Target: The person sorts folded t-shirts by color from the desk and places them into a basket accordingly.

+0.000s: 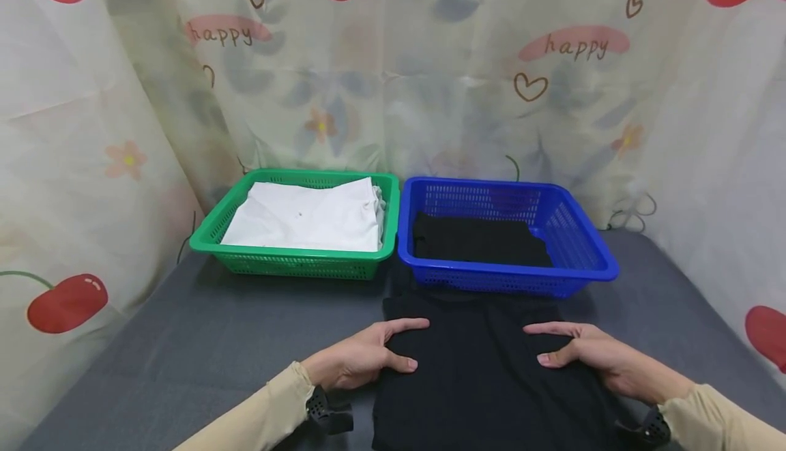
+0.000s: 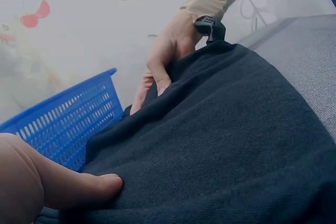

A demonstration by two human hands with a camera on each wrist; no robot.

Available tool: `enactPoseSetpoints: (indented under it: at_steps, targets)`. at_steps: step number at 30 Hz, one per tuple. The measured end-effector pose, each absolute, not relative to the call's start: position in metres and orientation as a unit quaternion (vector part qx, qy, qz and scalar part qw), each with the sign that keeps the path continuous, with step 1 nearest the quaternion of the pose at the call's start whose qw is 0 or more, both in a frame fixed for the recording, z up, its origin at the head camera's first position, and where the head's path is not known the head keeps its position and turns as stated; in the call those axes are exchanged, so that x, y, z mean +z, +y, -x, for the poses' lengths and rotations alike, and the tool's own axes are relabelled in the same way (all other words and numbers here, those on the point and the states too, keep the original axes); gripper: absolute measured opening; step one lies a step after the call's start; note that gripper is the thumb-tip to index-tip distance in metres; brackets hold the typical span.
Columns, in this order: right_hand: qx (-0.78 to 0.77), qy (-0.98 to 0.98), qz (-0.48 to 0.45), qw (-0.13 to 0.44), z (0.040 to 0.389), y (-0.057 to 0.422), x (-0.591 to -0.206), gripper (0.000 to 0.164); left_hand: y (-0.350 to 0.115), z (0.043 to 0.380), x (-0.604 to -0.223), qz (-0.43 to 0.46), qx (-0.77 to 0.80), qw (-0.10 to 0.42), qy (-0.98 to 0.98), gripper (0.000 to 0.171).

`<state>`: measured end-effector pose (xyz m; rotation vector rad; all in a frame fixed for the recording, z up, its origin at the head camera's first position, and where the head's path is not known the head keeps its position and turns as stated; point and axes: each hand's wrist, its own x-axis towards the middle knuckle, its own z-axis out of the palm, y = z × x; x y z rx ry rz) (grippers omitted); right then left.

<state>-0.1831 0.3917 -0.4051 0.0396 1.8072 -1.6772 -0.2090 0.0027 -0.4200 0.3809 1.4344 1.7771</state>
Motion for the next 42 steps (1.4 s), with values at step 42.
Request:
enactPoseSetpoints:
  at_steps: [42]
  targets:
    - [-0.639,0.702,0.041,0.313,0.170,0.379,-0.382,0.059,-0.005,0.211,-0.391,-0.128,0.645,0.281,0.699,0.050]
